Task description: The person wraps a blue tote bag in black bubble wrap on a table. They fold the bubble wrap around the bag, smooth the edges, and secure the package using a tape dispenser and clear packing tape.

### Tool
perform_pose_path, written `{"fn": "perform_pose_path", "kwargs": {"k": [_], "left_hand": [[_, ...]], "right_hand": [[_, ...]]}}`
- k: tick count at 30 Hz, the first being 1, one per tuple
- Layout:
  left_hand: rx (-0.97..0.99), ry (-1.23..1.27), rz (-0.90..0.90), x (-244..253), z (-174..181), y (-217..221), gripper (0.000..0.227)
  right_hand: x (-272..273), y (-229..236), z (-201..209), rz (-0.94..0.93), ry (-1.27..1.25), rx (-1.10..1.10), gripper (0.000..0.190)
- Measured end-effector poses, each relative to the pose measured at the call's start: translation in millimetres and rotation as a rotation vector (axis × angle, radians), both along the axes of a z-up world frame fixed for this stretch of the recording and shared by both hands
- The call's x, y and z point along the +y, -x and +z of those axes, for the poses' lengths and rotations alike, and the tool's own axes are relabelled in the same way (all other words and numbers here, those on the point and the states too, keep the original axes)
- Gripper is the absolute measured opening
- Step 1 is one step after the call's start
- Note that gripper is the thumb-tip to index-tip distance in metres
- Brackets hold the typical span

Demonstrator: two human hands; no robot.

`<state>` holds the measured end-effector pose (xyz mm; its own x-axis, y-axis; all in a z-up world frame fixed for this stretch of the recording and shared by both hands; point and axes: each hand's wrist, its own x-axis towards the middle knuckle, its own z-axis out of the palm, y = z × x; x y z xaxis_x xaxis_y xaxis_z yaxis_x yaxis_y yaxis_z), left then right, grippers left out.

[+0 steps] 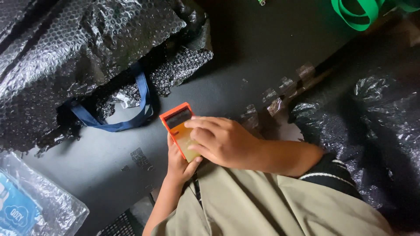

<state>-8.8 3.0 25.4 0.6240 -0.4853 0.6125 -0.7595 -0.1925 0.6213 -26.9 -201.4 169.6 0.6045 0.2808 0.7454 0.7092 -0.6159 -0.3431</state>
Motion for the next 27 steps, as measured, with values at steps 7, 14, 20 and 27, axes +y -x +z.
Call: {"fn": "perform_pose_path", "kwargs": {"k": [7, 14, 20, 27], "left_hand": [[-0.029, 0.036, 0.007, -3.8, 11.1, -0.1, 0.055], [-0.028, 0.092, -0.008, -7.3, 35.5, -7.6, 0.057], [-0.007, 0.111, -0.01, 0.4, 3.5, -9.2, 0.041], [0.023, 0.142, -0.007, 7.0, -13.8, -12.4, 0.04]], "right_hand": [[-14.2, -12.2, 5.1, 0.21, -0.038, 0.201, 0.023], [-19.1, -3.8, 57.1, 0.313, -0.084, 0.305, 0.022], [-25.6, -40.8, 88.9, 0.28, -0.149, 0.436, 0.025], [-36.2, -127.6, 21.4, 0.271, -0.469, 0.873, 0.02]]}}
